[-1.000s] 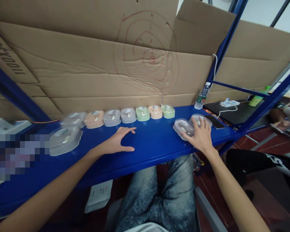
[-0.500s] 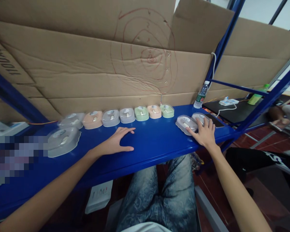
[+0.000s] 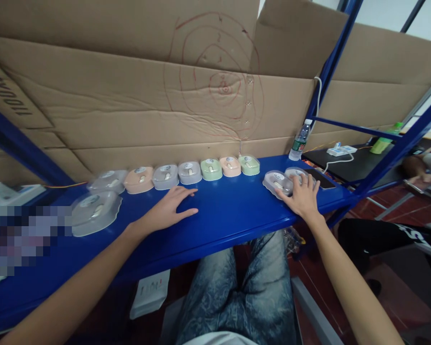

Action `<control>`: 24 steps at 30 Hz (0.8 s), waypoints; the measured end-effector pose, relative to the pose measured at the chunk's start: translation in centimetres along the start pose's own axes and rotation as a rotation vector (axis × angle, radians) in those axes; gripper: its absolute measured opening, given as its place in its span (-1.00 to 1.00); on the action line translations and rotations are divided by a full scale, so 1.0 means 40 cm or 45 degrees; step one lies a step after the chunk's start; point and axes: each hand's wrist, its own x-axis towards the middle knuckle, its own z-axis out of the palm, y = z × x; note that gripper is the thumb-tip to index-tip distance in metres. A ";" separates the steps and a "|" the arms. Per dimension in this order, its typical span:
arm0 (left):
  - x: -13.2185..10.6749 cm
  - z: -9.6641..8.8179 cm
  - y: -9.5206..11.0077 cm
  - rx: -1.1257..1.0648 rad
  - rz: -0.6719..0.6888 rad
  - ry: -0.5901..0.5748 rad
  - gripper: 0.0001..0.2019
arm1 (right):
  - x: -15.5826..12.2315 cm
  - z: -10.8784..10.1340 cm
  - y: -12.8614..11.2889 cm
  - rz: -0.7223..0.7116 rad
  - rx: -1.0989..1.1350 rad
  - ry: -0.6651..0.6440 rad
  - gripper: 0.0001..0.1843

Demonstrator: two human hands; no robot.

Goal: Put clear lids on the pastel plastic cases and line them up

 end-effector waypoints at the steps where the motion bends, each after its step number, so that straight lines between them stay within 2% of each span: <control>1: 0.000 -0.006 -0.002 0.089 -0.008 0.057 -0.39 | 0.005 0.003 -0.001 -0.006 0.014 0.010 -0.11; 6: 0.002 -0.039 -0.015 0.447 -0.154 0.330 -0.50 | 0.018 0.009 -0.007 -0.012 -0.008 0.025 -0.11; 9: -0.002 -0.041 -0.031 0.510 -0.235 0.370 -0.55 | 0.020 0.007 -0.009 -0.001 -0.055 0.004 -0.13; 13: -0.009 -0.024 -0.063 0.567 -0.309 0.339 -0.60 | 0.033 0.004 -0.032 0.001 -0.065 0.005 -0.12; 18: -0.008 -0.015 -0.082 0.608 -0.340 0.295 -0.49 | 0.112 0.021 -0.143 -0.114 -0.009 0.034 -0.09; 21: -0.005 -0.018 -0.081 0.546 -0.334 0.293 -0.49 | 0.178 0.060 -0.227 -0.249 -0.027 -0.032 -0.15; 24: -0.005 -0.019 -0.078 0.514 -0.333 0.273 -0.52 | 0.221 0.105 -0.283 -0.343 -0.090 -0.148 -0.24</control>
